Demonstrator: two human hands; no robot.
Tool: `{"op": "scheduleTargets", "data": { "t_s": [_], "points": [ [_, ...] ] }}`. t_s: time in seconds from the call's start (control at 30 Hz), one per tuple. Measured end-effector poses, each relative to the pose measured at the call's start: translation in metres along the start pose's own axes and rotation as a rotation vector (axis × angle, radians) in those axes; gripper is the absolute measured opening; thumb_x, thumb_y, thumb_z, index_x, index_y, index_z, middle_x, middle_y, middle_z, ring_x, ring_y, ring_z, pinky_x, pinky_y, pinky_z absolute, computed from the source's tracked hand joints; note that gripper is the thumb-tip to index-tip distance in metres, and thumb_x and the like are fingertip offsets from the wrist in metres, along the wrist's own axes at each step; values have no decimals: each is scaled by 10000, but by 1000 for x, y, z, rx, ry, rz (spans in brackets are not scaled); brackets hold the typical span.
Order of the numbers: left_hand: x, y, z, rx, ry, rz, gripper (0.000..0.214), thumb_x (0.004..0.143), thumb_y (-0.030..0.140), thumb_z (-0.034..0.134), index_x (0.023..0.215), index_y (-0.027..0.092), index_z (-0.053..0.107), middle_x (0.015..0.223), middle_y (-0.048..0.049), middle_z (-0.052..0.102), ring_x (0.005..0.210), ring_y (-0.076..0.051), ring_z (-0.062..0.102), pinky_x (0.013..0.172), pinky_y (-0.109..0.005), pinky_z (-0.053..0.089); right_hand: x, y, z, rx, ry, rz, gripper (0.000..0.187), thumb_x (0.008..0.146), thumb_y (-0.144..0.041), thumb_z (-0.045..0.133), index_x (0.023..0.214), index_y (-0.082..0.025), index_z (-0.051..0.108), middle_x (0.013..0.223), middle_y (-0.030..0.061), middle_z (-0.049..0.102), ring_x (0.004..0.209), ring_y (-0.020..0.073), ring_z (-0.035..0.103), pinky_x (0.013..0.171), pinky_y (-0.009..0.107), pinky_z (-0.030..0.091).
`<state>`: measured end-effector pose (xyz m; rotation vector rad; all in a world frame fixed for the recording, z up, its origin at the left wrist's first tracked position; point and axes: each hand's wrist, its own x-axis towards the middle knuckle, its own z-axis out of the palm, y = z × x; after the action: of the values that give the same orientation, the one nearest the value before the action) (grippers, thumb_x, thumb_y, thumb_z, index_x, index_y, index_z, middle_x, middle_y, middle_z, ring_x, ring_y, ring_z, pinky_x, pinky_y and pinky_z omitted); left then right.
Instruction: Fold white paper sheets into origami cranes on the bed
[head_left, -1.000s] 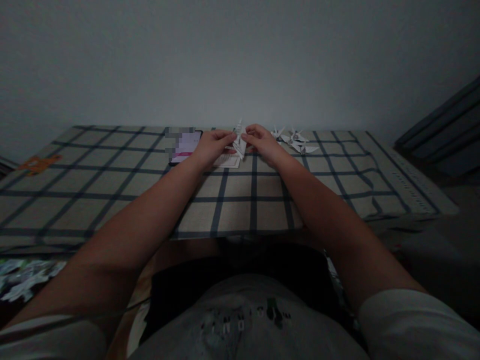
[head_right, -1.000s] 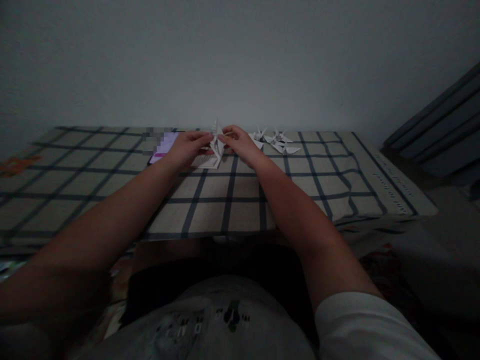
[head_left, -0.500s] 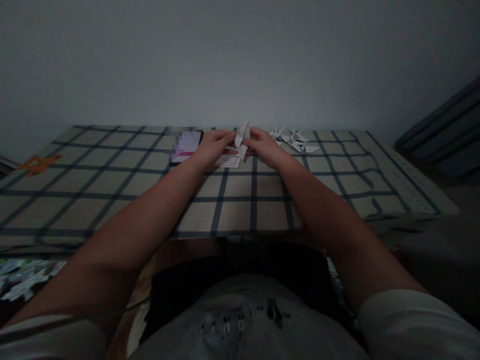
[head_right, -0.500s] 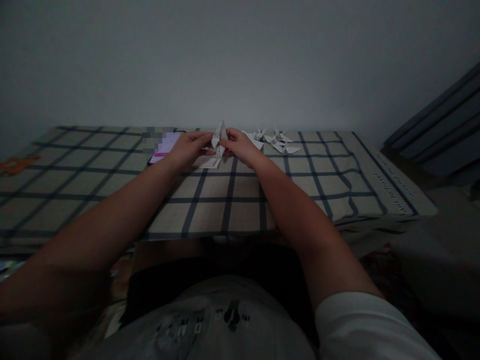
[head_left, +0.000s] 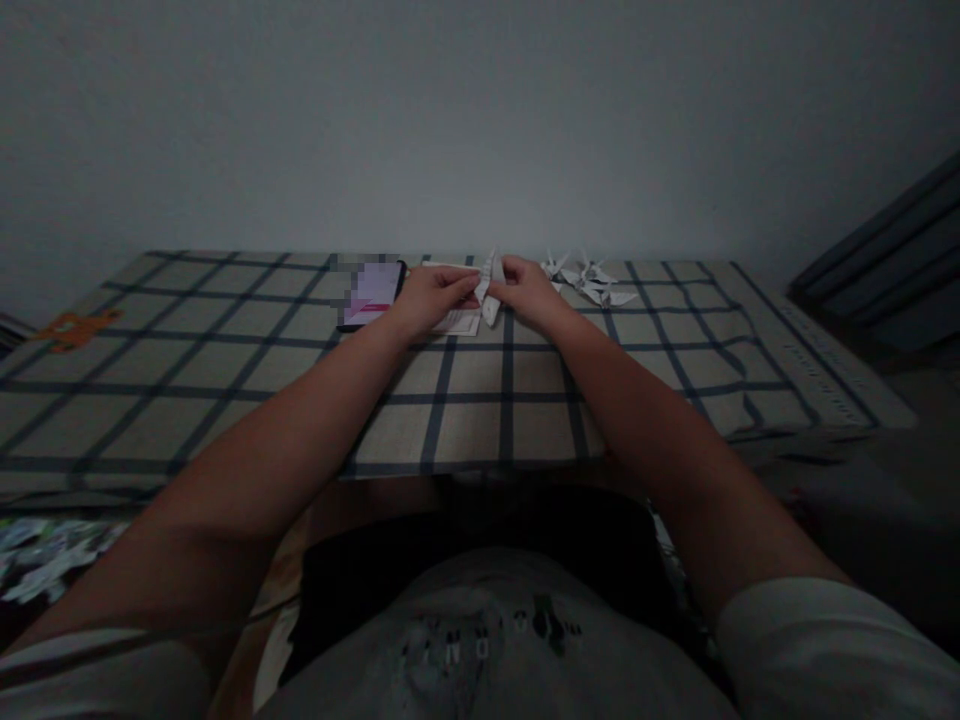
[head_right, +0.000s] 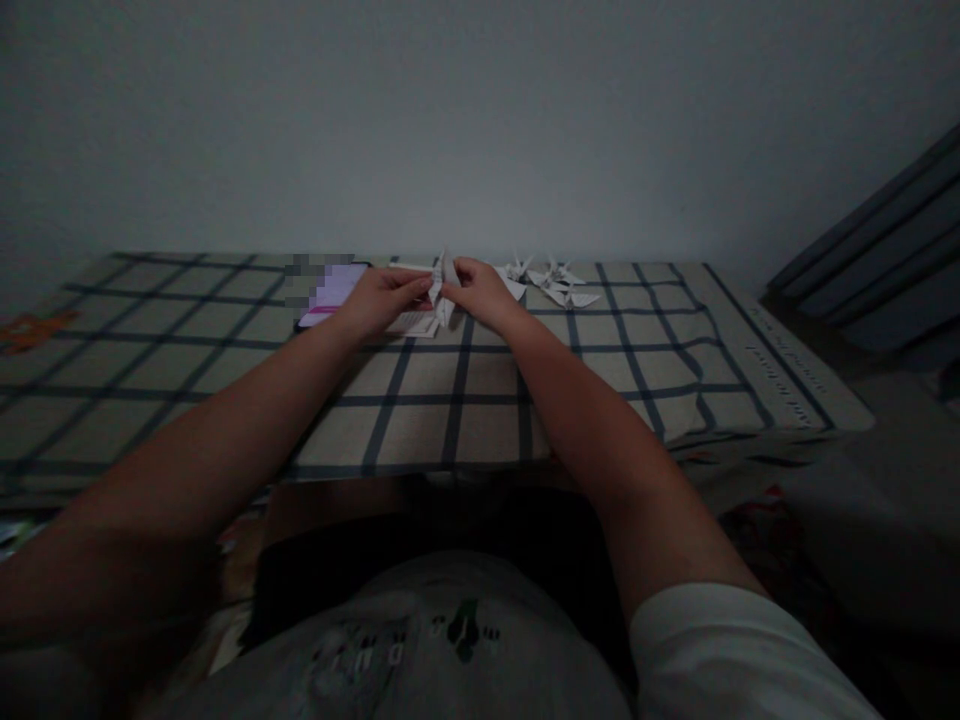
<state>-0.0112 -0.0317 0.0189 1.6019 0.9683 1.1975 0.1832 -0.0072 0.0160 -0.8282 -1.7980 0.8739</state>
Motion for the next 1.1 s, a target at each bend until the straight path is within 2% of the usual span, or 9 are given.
{"op": "scheduleTargets", "data": {
  "t_s": [0.13,0.3,0.53,0.67,0.87,1.1],
  "points": [
    [-2,3,1,-9,16,4,599,677,646,869,987,135,837,976,-81,813,861,-195,736,864,-328,620,-1,-4,3,-45,60,-25,175,761,-291,719,856,-161,649,835,6,662,837,170,591,788,304,470],
    [-2,3,2,-13,20,9,566,684,631,873,956,136,829,938,-69,804,814,-172,725,846,-308,618,1,2,4,9,64,-7,206,750,-325,731,848,-167,642,823,9,655,802,162,583,776,310,488],
    [2,4,3,-84,138,16,381,759,470,835,931,132,803,943,-68,798,848,-175,740,863,-323,627,0,1,4,298,-84,90,372,765,-466,791,982,-200,648,906,11,679,798,152,629,672,263,525],
    [1,6,2,-93,150,31,364,737,451,838,912,135,791,932,-65,795,847,-179,741,873,-350,631,1,3,3,329,-75,106,288,847,-468,733,930,-201,664,824,-2,659,746,132,620,681,256,533],
    [0,6,4,-65,150,7,408,662,447,880,915,139,793,880,-49,786,764,-151,717,849,-342,634,1,4,2,272,-6,108,166,836,-333,745,818,-180,687,761,-10,658,705,111,597,683,241,521],
    [5,0,0,-15,180,6,394,652,433,879,894,136,785,846,-45,777,749,-151,705,833,-336,628,2,3,3,307,19,156,164,861,-340,744,865,-191,674,765,-21,659,684,102,595,686,235,517]
  ]
}}
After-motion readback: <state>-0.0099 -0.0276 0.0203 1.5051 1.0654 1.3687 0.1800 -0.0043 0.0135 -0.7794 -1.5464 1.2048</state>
